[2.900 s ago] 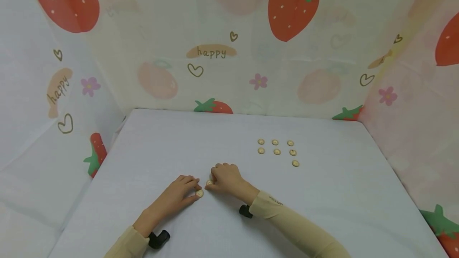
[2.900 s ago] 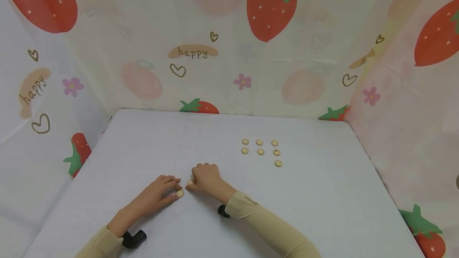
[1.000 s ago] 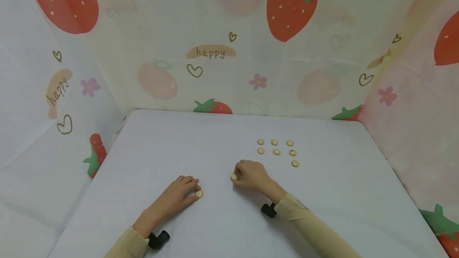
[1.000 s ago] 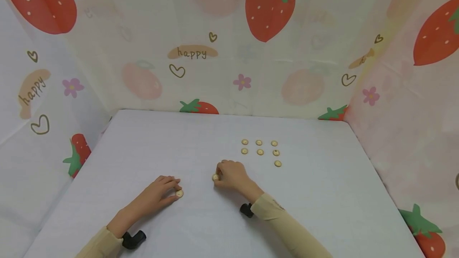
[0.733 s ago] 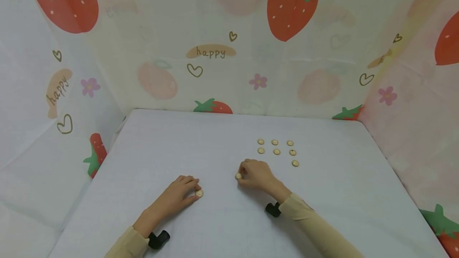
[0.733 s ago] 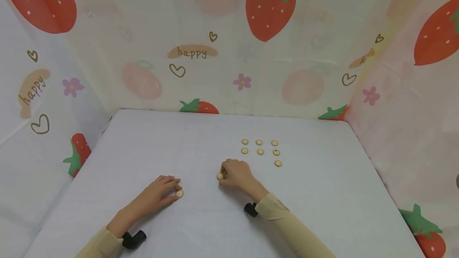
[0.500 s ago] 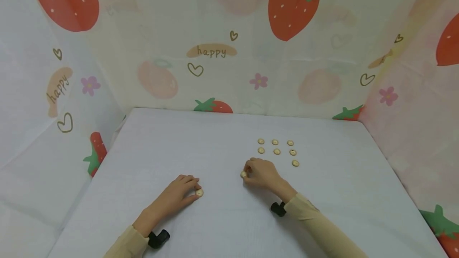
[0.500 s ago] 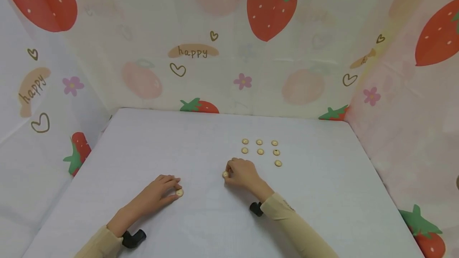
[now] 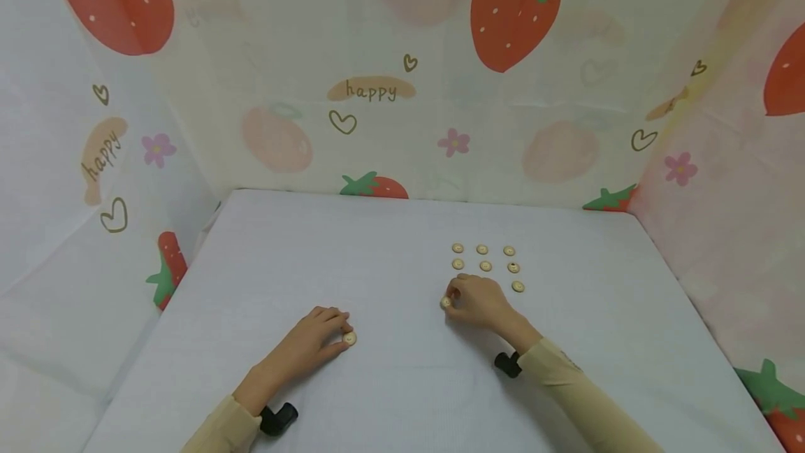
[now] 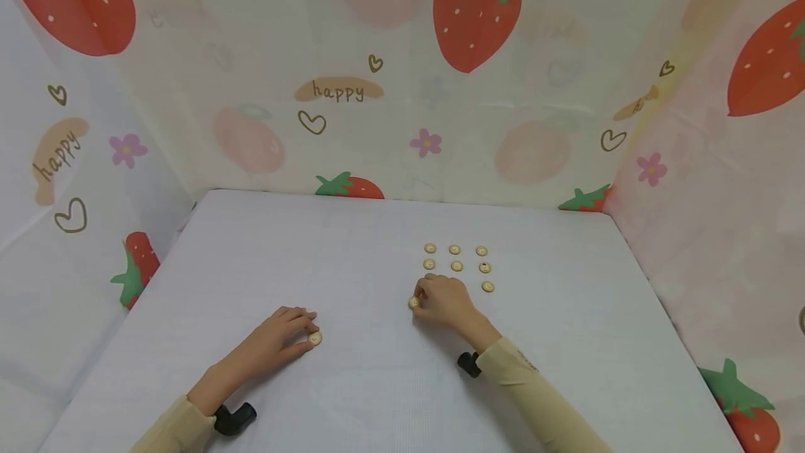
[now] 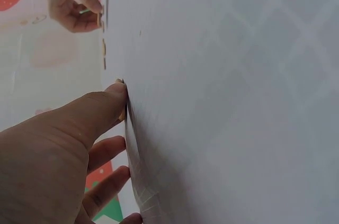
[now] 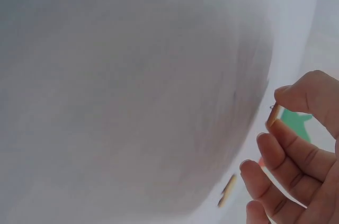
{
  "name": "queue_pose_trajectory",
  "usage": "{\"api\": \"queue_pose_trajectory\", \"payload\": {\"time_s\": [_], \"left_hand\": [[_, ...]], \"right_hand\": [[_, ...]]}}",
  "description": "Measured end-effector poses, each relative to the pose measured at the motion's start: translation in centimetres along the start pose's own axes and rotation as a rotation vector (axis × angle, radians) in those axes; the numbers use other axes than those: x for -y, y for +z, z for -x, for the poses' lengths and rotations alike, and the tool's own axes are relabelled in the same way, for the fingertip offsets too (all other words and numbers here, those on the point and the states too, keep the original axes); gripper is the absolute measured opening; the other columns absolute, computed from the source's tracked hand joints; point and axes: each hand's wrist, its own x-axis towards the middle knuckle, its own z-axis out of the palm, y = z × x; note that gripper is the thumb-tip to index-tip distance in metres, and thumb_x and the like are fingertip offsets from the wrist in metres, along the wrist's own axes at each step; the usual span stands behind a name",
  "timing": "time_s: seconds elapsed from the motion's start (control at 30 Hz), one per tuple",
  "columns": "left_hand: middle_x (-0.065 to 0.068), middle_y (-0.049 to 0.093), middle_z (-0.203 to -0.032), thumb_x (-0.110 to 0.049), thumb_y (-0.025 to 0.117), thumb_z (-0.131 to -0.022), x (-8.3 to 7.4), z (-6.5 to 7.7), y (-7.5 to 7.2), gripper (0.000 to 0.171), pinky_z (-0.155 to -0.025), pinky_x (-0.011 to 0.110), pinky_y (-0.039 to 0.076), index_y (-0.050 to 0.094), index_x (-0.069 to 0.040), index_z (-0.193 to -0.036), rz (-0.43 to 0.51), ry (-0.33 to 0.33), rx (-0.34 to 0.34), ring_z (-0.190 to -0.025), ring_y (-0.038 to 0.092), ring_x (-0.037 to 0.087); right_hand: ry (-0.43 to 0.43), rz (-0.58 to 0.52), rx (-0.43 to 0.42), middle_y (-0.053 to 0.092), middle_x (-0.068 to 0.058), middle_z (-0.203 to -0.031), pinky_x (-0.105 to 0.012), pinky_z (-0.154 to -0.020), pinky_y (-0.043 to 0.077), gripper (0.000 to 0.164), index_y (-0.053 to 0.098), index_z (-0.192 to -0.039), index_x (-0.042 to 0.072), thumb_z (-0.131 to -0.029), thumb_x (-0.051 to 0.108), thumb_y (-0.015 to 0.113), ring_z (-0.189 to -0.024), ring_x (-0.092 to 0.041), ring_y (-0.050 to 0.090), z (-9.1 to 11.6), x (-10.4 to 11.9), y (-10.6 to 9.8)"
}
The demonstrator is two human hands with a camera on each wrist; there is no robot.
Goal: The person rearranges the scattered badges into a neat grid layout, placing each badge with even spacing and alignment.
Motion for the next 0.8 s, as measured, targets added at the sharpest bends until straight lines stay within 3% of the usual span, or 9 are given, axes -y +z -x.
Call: {"api": "queue_pose_trajectory", "payload": {"time_s": [0.63, 0.8], "left_hand": [[0.003, 0.056, -0.125, -0.033, 0.061, -0.089, 0.1, 0.2, -0.1, 0.020, -0.100, 0.044, 0.039, 0.064, -0.022, -0.105, 0.010, 0.011, 0.003, -0.119, 0.047, 0.022], [0.003, 0.056, -0.125, -0.032, 0.062, -0.089, 0.2, 0.2, -0.2, 0.020, -0.099, 0.043, 0.040, 0.064, -0.020, -0.105, 0.002, 0.026, -0.004, -0.118, 0.047, 0.022]], "right_hand": [[0.023, 0.035, -0.012, 0.059, 0.005, -0.078, -0.024, -0.051, 0.040, 0.015, 0.067, -0.085, 0.016, -0.078, 0.029, 0.067, -0.062, -0.009, 0.050, 1.1, -3.4, -1.6], [0.019, 0.067, -0.044, 0.060, 0.005, -0.078, -0.032, -0.064, 0.044, 0.014, 0.068, -0.085, 0.016, -0.079, 0.029, 0.067, -0.067, -0.010, 0.053, 1.3, -4.5, -1.7]]}}
